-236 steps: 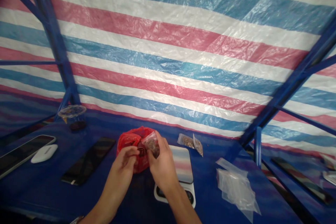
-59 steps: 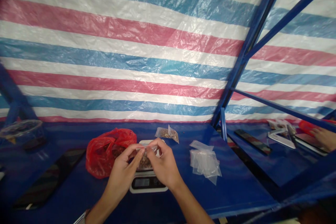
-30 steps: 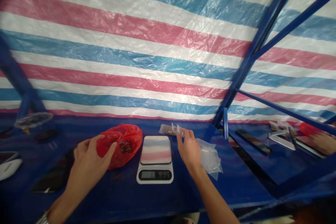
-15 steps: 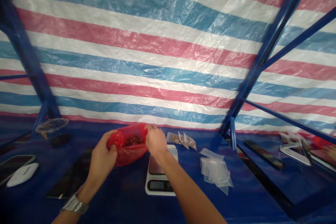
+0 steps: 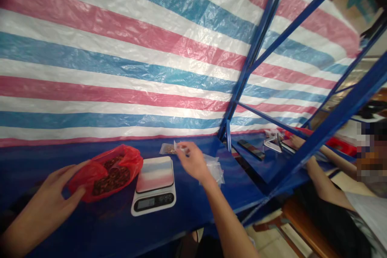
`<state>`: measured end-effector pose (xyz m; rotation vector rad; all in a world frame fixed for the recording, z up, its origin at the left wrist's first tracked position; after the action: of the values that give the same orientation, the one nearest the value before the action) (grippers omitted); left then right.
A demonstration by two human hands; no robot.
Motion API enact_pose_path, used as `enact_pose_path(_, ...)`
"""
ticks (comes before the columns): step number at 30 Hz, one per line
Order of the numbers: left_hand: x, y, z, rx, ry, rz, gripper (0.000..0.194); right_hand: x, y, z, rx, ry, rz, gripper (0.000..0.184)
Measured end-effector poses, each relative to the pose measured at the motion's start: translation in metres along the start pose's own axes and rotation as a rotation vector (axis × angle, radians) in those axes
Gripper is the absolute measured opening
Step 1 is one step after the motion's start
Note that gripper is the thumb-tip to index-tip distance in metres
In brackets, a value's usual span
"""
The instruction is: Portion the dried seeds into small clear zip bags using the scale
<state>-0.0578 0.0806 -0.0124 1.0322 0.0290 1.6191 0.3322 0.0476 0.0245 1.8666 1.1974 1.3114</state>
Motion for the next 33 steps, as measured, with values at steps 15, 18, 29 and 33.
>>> enact_pose_path(15, -0.043, -0.061, 0.147, -0.523, -0.175, -0.113, 0.018, -0.023, 0.026, 0.062, -0.083, -0.183, 0.102, 0.036)
enact_pose_path(18, -0.055, -0.099, 0.136, -0.745, 0.189, -0.249, 0.040, -0.038, 0.020, 0.001, 0.335, 0.038, 0.095, 0.034)
enact_pose_path(29, -0.054, -0.099, 0.125, -1.065, 0.412, -0.192, 0.048, -0.079, -0.027, -0.096, 0.782, 0.039, -0.142, 0.046)
enact_pose_path(33, -0.055, -0.088, 0.116, -1.018, 0.477, -0.052, 0.046, -0.083, -0.031, -0.097, 0.686, 0.084, -0.216, 0.069)
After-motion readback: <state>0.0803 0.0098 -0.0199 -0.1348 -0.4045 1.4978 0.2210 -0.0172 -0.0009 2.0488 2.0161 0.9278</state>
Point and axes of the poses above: each hand's wrist, its own x-axis towards the middle knuckle, its own y-axis out of the back of the hand, z = x × y, the point moved 7 cm from there along x, towards the middle knuckle, and after that the axes turned 13 degrees about -x, right-handed, at the moved point
